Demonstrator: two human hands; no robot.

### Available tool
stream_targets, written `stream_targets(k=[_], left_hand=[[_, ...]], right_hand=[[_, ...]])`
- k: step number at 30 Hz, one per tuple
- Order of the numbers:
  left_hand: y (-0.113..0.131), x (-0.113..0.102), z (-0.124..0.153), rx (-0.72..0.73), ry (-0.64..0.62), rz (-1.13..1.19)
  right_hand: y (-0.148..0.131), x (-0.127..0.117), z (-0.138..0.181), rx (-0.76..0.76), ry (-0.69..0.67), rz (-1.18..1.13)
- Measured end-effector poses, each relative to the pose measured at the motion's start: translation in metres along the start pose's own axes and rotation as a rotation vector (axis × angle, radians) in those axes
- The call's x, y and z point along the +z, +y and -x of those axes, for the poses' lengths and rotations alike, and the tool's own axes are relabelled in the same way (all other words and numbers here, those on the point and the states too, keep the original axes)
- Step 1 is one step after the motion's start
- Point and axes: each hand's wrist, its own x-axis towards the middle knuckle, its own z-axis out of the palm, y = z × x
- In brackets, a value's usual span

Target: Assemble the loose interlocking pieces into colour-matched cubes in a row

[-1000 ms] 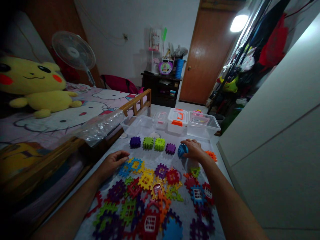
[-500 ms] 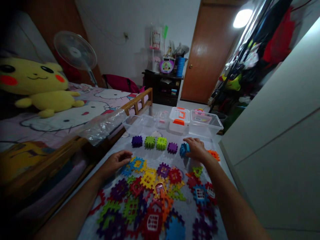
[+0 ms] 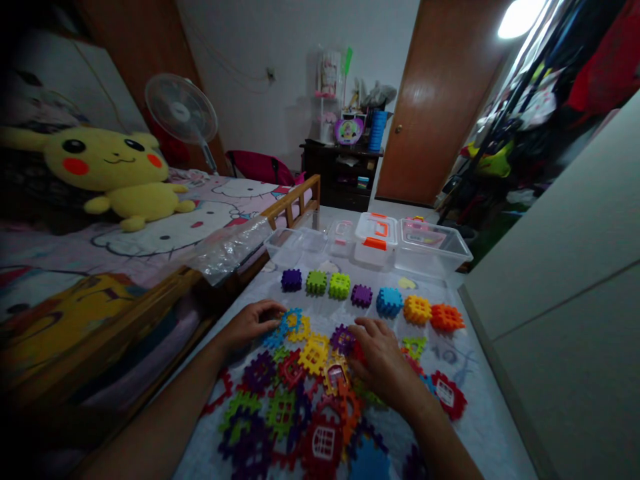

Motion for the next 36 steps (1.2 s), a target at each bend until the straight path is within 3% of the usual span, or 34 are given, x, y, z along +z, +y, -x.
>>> stream_targets(k=[9, 14, 19, 23, 28, 36], left_hand=[[0.002, 0.007, 0.0, 0.015, 0.123, -0.007], [0.003, 0.008, -0.001, 0.023, 0.16, 0.008], [0.005, 0.004, -0.003, 0.048, 0.229, 0.035], [0.0, -0.006, -0.005, -0.036, 0.271, 0.252], [-0.008, -0.019, -0.008, -0.112, 0.297, 0.625], [-0.008, -0.02, -0.01, -0.135, 0.297, 0.664]], right_hand=[[-0.01, 0.02, -0.004, 0.003, -0.06, -0.014], [-0.018, 0.011, -0.008, -0.045, -0.053, -0.008], [-0.046, -0.001, -0.034, -0.172, -0.041, -0.025], [-0.067, 0.011, -0.071, -0.257, -0.029, -0.076], [-0.074, 0.042, -0.114, -0.084, 0.013, -0.101], [-0.068, 0.053, -0.127, 0.031, 0.007, -0.177]])
